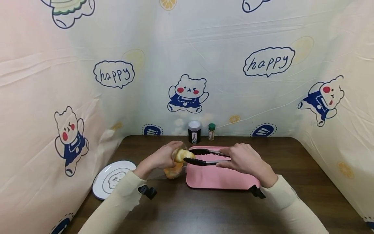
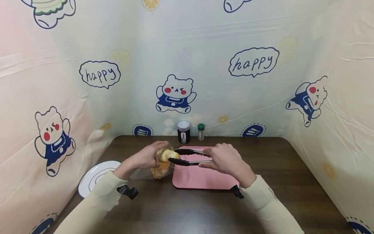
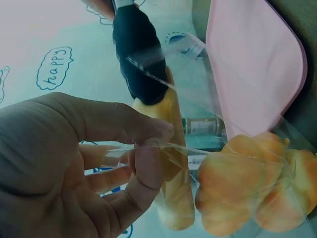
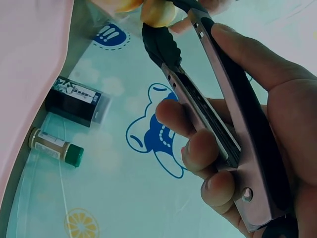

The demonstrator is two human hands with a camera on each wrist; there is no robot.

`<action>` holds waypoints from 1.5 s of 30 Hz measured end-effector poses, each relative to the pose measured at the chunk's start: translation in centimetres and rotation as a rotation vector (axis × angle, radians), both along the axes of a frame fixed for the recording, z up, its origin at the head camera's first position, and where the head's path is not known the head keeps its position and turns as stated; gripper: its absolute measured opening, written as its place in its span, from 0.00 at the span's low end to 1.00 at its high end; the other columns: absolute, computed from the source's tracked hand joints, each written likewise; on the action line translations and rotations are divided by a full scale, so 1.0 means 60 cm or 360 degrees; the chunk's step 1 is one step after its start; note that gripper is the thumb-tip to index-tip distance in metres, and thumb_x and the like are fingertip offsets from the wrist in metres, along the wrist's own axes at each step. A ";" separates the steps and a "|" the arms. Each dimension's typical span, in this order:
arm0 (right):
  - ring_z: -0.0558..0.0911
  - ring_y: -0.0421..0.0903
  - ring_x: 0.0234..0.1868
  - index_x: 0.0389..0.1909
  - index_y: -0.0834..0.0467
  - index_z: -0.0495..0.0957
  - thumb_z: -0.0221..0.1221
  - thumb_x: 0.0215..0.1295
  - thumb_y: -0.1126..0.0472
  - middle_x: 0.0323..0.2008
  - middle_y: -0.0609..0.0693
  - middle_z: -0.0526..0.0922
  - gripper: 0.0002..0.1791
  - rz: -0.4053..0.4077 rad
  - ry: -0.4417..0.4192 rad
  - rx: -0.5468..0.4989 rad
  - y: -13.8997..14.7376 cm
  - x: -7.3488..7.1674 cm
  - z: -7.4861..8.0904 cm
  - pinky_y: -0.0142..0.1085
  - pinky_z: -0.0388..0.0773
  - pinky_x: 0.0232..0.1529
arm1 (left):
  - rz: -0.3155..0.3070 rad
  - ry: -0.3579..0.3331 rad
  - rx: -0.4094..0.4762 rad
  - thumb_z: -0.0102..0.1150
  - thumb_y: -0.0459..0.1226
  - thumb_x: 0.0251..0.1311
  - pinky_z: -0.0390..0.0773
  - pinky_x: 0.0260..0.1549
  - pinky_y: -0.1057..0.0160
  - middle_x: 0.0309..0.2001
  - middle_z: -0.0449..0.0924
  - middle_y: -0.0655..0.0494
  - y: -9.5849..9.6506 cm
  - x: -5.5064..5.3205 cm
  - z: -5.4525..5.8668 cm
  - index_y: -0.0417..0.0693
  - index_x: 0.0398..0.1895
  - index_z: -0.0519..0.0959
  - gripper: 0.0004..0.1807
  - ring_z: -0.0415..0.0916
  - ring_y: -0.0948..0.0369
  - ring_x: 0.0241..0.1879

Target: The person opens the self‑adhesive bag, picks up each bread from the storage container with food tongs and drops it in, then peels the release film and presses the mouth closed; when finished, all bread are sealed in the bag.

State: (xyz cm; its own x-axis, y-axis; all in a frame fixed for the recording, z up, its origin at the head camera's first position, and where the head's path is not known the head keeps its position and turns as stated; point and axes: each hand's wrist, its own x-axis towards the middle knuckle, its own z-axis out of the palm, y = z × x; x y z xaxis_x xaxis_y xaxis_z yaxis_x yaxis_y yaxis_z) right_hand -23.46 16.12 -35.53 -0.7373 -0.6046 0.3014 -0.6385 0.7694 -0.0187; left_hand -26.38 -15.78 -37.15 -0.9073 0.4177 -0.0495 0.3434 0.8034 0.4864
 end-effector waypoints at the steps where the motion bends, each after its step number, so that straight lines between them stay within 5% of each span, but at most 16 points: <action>1: 0.75 0.33 0.20 0.44 0.50 0.87 0.64 0.57 0.33 0.27 0.42 0.87 0.26 -0.0004 -0.0001 0.0000 -0.001 0.000 0.000 0.29 0.68 0.18 | 0.0003 -0.0005 0.0000 0.69 0.23 0.44 0.73 0.63 0.43 0.76 0.59 0.47 0.001 0.000 0.000 0.46 0.75 0.64 0.49 0.68 0.46 0.68; 10: 0.68 0.34 0.17 0.41 0.49 0.86 0.65 0.56 0.33 0.15 0.38 0.76 0.25 -0.0087 -0.0038 0.0029 -0.009 0.004 0.001 0.29 0.61 0.15 | 0.0029 -0.0087 0.0019 0.67 0.23 0.45 0.73 0.64 0.45 0.77 0.57 0.51 0.007 0.003 -0.005 0.51 0.76 0.62 0.50 0.66 0.48 0.70; 16: 0.70 0.36 0.18 0.47 0.49 0.87 0.65 0.57 0.34 0.15 0.40 0.77 0.27 -0.0151 -0.0047 0.0045 -0.015 0.006 0.003 0.30 0.62 0.14 | 0.0020 -0.0070 0.0007 0.67 0.23 0.46 0.69 0.67 0.43 0.78 0.57 0.52 0.009 0.005 -0.005 0.52 0.76 0.61 0.50 0.62 0.47 0.73; 22: 0.70 0.36 0.18 0.43 0.49 0.87 0.65 0.56 0.33 0.18 0.40 0.79 0.25 -0.0150 -0.0071 0.0062 -0.023 0.008 0.001 0.30 0.63 0.15 | -0.0039 -0.0012 0.0033 0.67 0.23 0.45 0.79 0.52 0.49 0.77 0.57 0.48 0.012 0.005 -0.004 0.47 0.76 0.61 0.50 0.67 0.47 0.68; 28: 0.69 0.36 0.16 0.44 0.48 0.87 0.65 0.56 0.33 0.17 0.40 0.79 0.25 -0.0155 -0.0049 0.0056 -0.029 0.006 -0.001 0.30 0.61 0.13 | -0.0059 0.0025 -0.0018 0.66 0.24 0.45 0.57 0.71 0.36 0.77 0.58 0.47 0.013 0.006 -0.005 0.46 0.76 0.62 0.49 0.63 0.44 0.71; 32: 0.70 0.36 0.17 0.50 0.47 0.86 0.64 0.57 0.33 0.21 0.43 0.83 0.27 -0.0172 -0.0028 0.0051 -0.030 0.005 0.000 0.30 0.60 0.12 | -0.0053 0.0007 -0.0025 0.65 0.23 0.44 0.58 0.71 0.36 0.77 0.58 0.48 0.015 0.007 -0.006 0.47 0.76 0.61 0.49 0.65 0.44 0.70; 34: 0.71 0.37 0.17 0.50 0.47 0.86 0.64 0.57 0.33 0.23 0.44 0.85 0.28 -0.0172 -0.0019 0.0056 -0.031 0.004 0.001 0.30 0.60 0.12 | -0.0041 0.0003 -0.0029 0.65 0.24 0.44 0.67 0.67 0.40 0.77 0.59 0.49 0.016 0.007 -0.005 0.48 0.76 0.61 0.49 0.63 0.43 0.71; 37: 0.72 0.37 0.18 0.51 0.47 0.86 0.64 0.57 0.33 0.24 0.44 0.86 0.28 -0.0179 -0.0021 0.0065 -0.034 0.002 0.000 0.30 0.61 0.13 | -0.0027 -0.0009 -0.0017 0.65 0.23 0.45 0.81 0.48 0.53 0.77 0.59 0.50 0.017 0.006 -0.007 0.48 0.76 0.62 0.49 0.68 0.47 0.67; 41: 0.71 0.37 0.17 0.51 0.47 0.86 0.65 0.57 0.33 0.22 0.44 0.84 0.28 -0.0203 -0.0036 0.0082 -0.038 0.000 -0.003 0.31 0.62 0.13 | -0.0036 -0.0028 0.0004 0.65 0.24 0.46 0.75 0.27 0.65 0.76 0.59 0.49 0.018 0.005 -0.011 0.49 0.76 0.62 0.48 0.73 0.52 0.57; 45: 0.71 0.38 0.18 0.49 0.47 0.86 0.65 0.56 0.32 0.24 0.44 0.85 0.28 -0.0222 -0.0090 0.0096 -0.041 0.001 -0.003 0.32 0.63 0.14 | -0.0066 -0.0003 0.0072 0.66 0.24 0.44 0.77 0.32 0.61 0.76 0.60 0.46 0.014 0.004 -0.008 0.45 0.75 0.63 0.48 0.73 0.50 0.57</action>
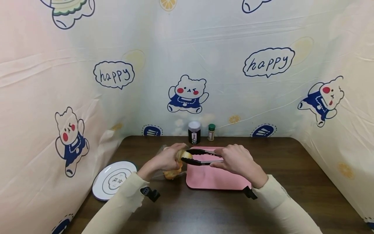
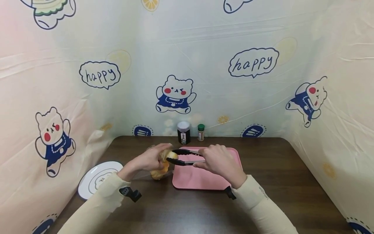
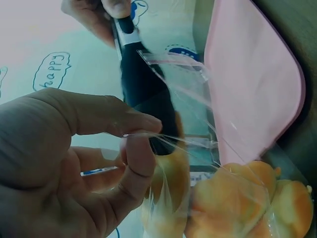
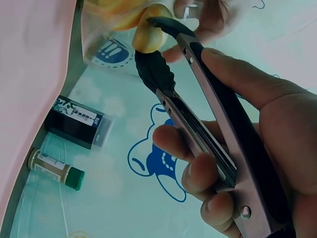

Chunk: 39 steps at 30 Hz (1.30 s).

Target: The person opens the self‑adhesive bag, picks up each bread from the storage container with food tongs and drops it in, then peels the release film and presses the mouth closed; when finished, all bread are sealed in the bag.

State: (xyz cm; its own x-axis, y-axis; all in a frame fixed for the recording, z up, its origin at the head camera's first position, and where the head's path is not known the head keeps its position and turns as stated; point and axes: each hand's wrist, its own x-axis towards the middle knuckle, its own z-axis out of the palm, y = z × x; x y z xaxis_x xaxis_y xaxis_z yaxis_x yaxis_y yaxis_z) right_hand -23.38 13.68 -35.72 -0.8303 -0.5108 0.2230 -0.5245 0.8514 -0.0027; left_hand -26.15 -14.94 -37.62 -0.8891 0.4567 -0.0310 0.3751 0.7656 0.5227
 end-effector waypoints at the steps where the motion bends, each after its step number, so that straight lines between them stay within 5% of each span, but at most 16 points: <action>1: 0.71 0.39 0.18 0.50 0.47 0.86 0.65 0.55 0.32 0.25 0.44 0.85 0.28 -0.0007 -0.0012 0.0002 0.000 0.000 0.000 0.32 0.63 0.14 | -0.0002 0.0013 0.0020 0.67 0.24 0.44 0.78 0.37 0.59 0.76 0.60 0.45 -0.001 -0.001 0.001 0.44 0.74 0.63 0.48 0.72 0.50 0.60; 5: 0.72 0.39 0.18 0.50 0.47 0.86 0.65 0.55 0.32 0.27 0.46 0.86 0.29 -0.0002 -0.0029 -0.0005 -0.002 0.001 0.001 0.32 0.63 0.13 | 0.0036 0.0024 0.0076 0.69 0.25 0.44 0.76 0.58 0.48 0.75 0.61 0.46 -0.007 -0.004 0.005 0.45 0.74 0.65 0.47 0.67 0.46 0.69; 8: 0.72 0.39 0.18 0.50 0.47 0.86 0.65 0.55 0.32 0.28 0.46 0.87 0.30 0.0018 -0.0027 -0.0023 -0.001 0.000 0.000 0.32 0.62 0.13 | 0.0068 0.0000 0.0079 0.67 0.25 0.45 0.75 0.61 0.45 0.76 0.60 0.46 -0.010 -0.007 0.006 0.46 0.74 0.64 0.47 0.67 0.46 0.68; 18: 0.74 0.36 0.20 0.53 0.50 0.85 0.65 0.54 0.31 0.25 0.45 0.87 0.33 0.0112 0.0017 -0.0086 0.022 -0.003 -0.001 0.30 0.67 0.17 | 0.0116 -0.0005 0.0064 0.63 0.25 0.45 0.77 0.48 0.55 0.76 0.60 0.44 -0.019 -0.013 0.005 0.45 0.75 0.62 0.47 0.71 0.49 0.61; 27: 0.62 0.36 0.17 0.66 0.38 0.75 0.63 0.56 0.30 0.12 0.38 0.68 0.37 0.0061 -0.0161 -0.0163 0.061 -0.003 0.000 0.31 0.59 0.19 | 0.0132 0.0011 0.0054 0.65 0.26 0.44 0.78 0.47 0.55 0.75 0.61 0.42 -0.027 -0.018 0.003 0.44 0.75 0.63 0.48 0.72 0.49 0.59; 33: 0.78 0.38 0.28 0.63 0.47 0.79 0.63 0.54 0.28 0.31 0.45 0.87 0.39 -0.0010 -0.0251 -0.0249 0.092 -0.005 -0.003 0.38 0.77 0.32 | 0.0151 -0.0008 0.0064 0.67 0.27 0.44 0.77 0.57 0.49 0.75 0.60 0.43 -0.028 -0.019 0.004 0.44 0.75 0.63 0.48 0.69 0.47 0.65; 39: 0.86 0.49 0.43 0.61 0.56 0.79 0.63 0.53 0.27 0.47 0.55 0.88 0.45 -0.0115 -0.0310 -0.0271 0.122 -0.012 -0.006 0.51 0.82 0.46 | 0.0197 -0.0056 0.0081 0.68 0.28 0.45 0.73 0.63 0.43 0.76 0.59 0.44 -0.028 -0.018 0.007 0.45 0.75 0.63 0.48 0.67 0.45 0.68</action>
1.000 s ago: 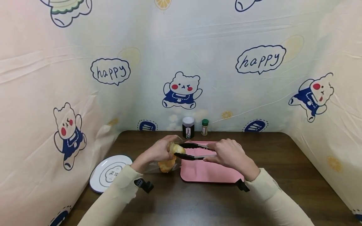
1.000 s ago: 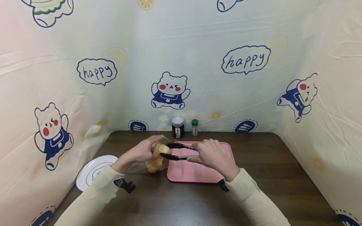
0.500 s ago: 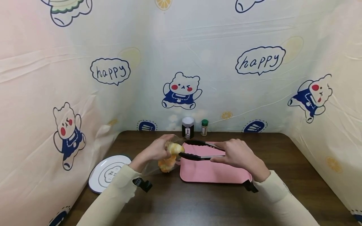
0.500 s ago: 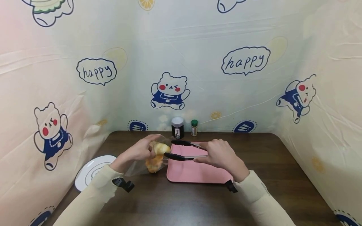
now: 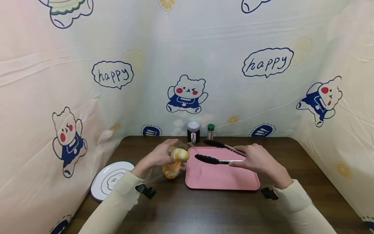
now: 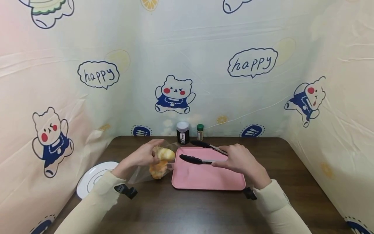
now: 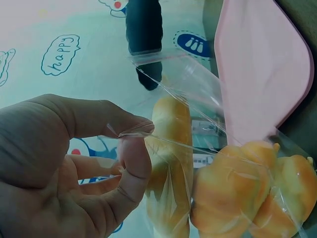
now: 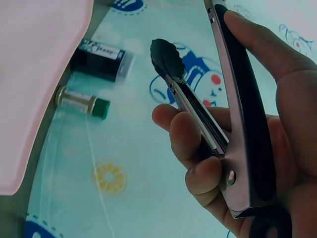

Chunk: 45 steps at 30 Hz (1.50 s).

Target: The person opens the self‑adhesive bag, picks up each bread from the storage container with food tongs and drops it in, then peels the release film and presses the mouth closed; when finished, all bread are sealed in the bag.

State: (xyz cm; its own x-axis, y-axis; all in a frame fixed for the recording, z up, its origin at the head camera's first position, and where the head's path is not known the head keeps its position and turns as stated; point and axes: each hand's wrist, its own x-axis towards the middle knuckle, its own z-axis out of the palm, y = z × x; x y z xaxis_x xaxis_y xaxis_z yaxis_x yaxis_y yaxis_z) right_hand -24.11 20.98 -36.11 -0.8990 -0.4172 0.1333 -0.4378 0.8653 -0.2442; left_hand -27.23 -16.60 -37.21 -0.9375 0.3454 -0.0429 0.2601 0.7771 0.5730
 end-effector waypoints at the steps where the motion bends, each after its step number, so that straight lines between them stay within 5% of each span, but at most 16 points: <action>1: 0.86 0.50 0.43 0.62 0.57 0.79 0.63 0.52 0.26 0.48 0.56 0.88 0.46 -0.0032 -0.0017 0.0001 0.005 -0.001 -0.001 0.52 0.82 0.47 | 0.0005 -0.0006 0.0001 0.68 0.28 0.45 0.72 0.64 0.43 0.76 0.59 0.44 0.000 0.000 0.000 0.45 0.75 0.63 0.48 0.67 0.45 0.68; 13: 0.77 0.49 0.33 0.56 0.58 0.80 0.62 0.52 0.25 0.30 0.49 0.82 0.44 -0.0460 -0.0162 -0.0097 0.094 -0.021 -0.030 0.43 0.73 0.33 | 0.0026 -0.0044 -0.0014 0.69 0.30 0.48 0.74 0.62 0.42 0.76 0.58 0.44 -0.001 0.000 0.002 0.46 0.76 0.62 0.47 0.68 0.45 0.67; 23: 0.80 0.59 0.34 0.49 0.69 0.77 0.56 0.55 0.22 0.40 0.67 0.83 0.50 -0.0752 -0.0326 -0.0092 0.167 -0.033 -0.063 0.49 0.76 0.30 | 0.0027 -0.0043 -0.0010 0.69 0.30 0.47 0.78 0.58 0.44 0.76 0.59 0.44 -0.002 0.002 -0.001 0.47 0.75 0.62 0.47 0.70 0.46 0.64; 30: 0.80 0.64 0.35 0.52 0.78 0.74 0.54 0.57 0.23 0.46 0.78 0.78 0.56 -0.0834 -0.0489 -0.0010 0.203 -0.040 -0.084 0.56 0.79 0.32 | 0.0014 -0.0029 -0.0005 0.68 0.30 0.46 0.80 0.55 0.46 0.75 0.60 0.43 -0.003 0.003 -0.001 0.46 0.75 0.63 0.47 0.71 0.47 0.61; 39: 0.75 0.56 0.29 0.45 0.76 0.77 0.56 0.62 0.29 0.34 0.68 0.79 0.47 -0.0907 -0.0606 0.0007 0.224 -0.039 -0.104 0.43 0.74 0.24 | 0.0017 -0.0039 0.0000 0.68 0.30 0.47 0.80 0.55 0.46 0.76 0.58 0.44 -0.004 0.003 0.001 0.46 0.75 0.62 0.47 0.71 0.47 0.61; 45: 0.75 0.55 0.30 0.43 0.74 0.77 0.60 0.60 0.31 0.32 0.64 0.78 0.43 -0.0922 -0.0687 0.0030 0.227 -0.040 -0.118 0.43 0.75 0.27 | 0.0013 -0.0033 0.0014 0.67 0.29 0.47 0.78 0.58 0.44 0.76 0.58 0.43 -0.005 0.005 0.005 0.46 0.75 0.62 0.47 0.69 0.44 0.65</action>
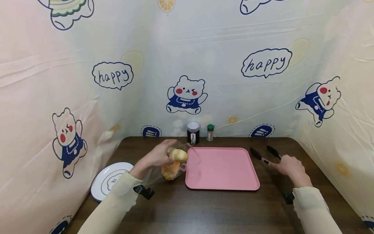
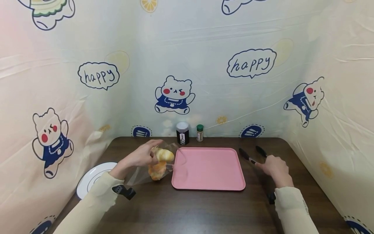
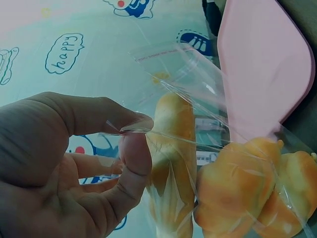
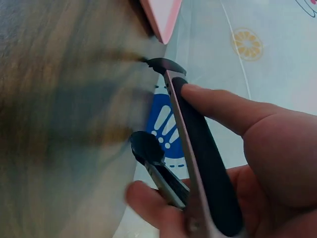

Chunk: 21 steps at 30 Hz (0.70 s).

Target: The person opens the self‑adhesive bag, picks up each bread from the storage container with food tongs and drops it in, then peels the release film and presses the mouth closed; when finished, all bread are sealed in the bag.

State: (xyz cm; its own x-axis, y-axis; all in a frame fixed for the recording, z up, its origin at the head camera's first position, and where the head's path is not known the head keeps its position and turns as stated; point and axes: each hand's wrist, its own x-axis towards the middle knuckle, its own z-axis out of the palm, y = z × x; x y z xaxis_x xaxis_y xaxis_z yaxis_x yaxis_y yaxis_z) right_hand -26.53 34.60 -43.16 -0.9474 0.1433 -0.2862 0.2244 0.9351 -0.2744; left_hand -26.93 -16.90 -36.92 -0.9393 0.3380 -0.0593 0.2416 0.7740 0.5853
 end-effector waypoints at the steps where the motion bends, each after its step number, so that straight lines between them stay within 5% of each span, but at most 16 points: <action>1: 0.75 0.56 0.31 0.43 0.74 0.77 0.60 0.60 0.31 0.33 0.65 0.78 0.44 0.0017 -0.0008 0.0013 0.000 0.000 -0.002 0.44 0.76 0.28 | 0.0000 0.0000 0.0001 0.67 0.29 0.47 0.78 0.58 0.44 0.76 0.58 0.43 -0.001 0.000 0.000 0.46 0.75 0.62 0.47 0.69 0.44 0.65; 10: 0.76 0.55 0.31 0.43 0.73 0.78 0.62 0.57 0.31 0.32 0.63 0.79 0.44 0.0078 -0.0108 0.0086 0.004 -0.002 -0.022 0.47 0.77 0.30 | -0.0001 0.0011 0.0010 0.67 0.28 0.48 0.82 0.44 0.57 0.76 0.57 0.41 -0.007 -0.001 0.002 0.44 0.76 0.61 0.47 0.72 0.49 0.54; 16: 0.76 0.53 0.29 0.41 0.71 0.77 0.64 0.56 0.33 0.28 0.59 0.76 0.40 0.0035 -0.0149 0.0045 0.003 0.001 -0.033 0.42 0.75 0.27 | -0.0008 0.0090 0.0065 0.64 0.26 0.45 0.74 0.27 0.66 0.75 0.59 0.39 -0.013 -0.002 0.000 0.39 0.75 0.61 0.47 0.74 0.52 0.45; 21: 0.76 0.53 0.29 0.39 0.71 0.77 0.64 0.57 0.35 0.27 0.59 0.75 0.38 0.0025 -0.0140 0.0041 0.001 0.003 -0.034 0.41 0.74 0.27 | 0.0014 0.0201 0.0108 0.62 0.26 0.45 0.72 0.29 0.66 0.74 0.59 0.38 -0.018 0.000 0.003 0.37 0.74 0.62 0.45 0.73 0.49 0.49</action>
